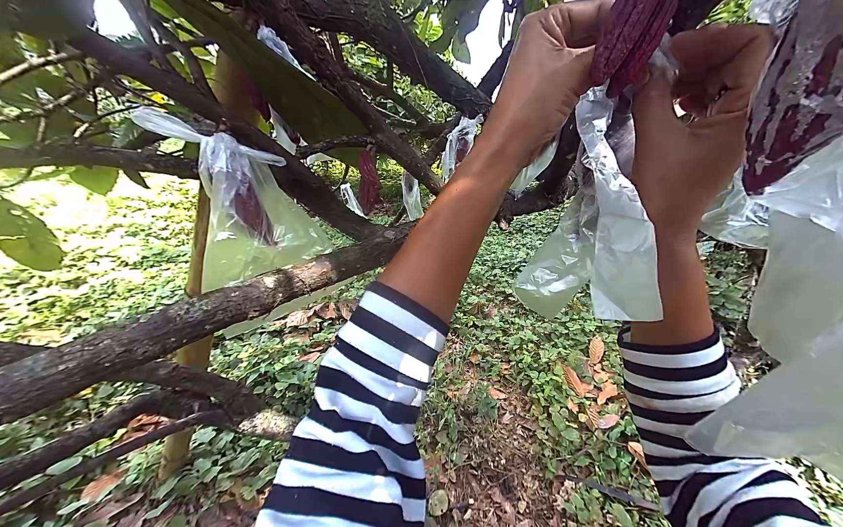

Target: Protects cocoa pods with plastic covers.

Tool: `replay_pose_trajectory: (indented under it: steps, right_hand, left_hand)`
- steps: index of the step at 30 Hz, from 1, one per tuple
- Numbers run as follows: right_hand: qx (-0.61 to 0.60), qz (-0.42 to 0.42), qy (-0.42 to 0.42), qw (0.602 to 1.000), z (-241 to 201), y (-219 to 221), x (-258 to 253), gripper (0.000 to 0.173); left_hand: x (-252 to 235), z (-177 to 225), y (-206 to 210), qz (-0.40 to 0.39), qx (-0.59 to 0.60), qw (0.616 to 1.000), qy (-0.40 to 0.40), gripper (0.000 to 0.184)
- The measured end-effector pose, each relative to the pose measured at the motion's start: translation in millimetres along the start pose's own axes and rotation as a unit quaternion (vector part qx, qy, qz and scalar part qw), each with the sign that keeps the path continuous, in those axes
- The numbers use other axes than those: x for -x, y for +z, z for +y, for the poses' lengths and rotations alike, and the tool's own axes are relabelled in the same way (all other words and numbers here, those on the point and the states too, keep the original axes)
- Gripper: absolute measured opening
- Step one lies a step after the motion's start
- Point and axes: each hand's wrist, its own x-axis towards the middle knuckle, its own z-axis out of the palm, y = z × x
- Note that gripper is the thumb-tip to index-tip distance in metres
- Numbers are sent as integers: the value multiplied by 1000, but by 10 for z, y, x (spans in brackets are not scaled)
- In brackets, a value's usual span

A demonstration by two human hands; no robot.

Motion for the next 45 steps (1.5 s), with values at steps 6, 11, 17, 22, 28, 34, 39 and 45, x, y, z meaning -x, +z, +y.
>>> replay_pose_trajectory:
  steps: [6,11,17,22,28,34,39,45]
  right_hand:
    - [108,-23,227,968,-1268,169,-247,21]
    - [107,5,-77,991,47,8,1,25]
    - [67,23,-22,997,-260,73,20,24]
    - [48,33,-3,998,56,34,49,23]
    - [48,36,14,998,60,39,26,24]
    - [75,30,-14,997,55,44,9,25]
    - [81,10,-56,995,134,6,-6,22]
    - [165,-84,49,981,-719,15,-128,25]
  left_hand:
    - [-6,15,-17,-4,-67,998,-4,14]
    - [-21,34,-17,-22,-116,993,16,14]
    - [-17,65,-17,-11,-131,991,4,13]
    - [-58,93,-72,-31,-260,965,32,13]
    - [-62,199,-107,-102,-319,940,57,14]
    - [-83,367,-23,-150,-483,862,-28,15]
    - [-78,370,-34,-164,-439,882,-52,12]
    - [-74,349,-70,-156,-339,924,-87,14]
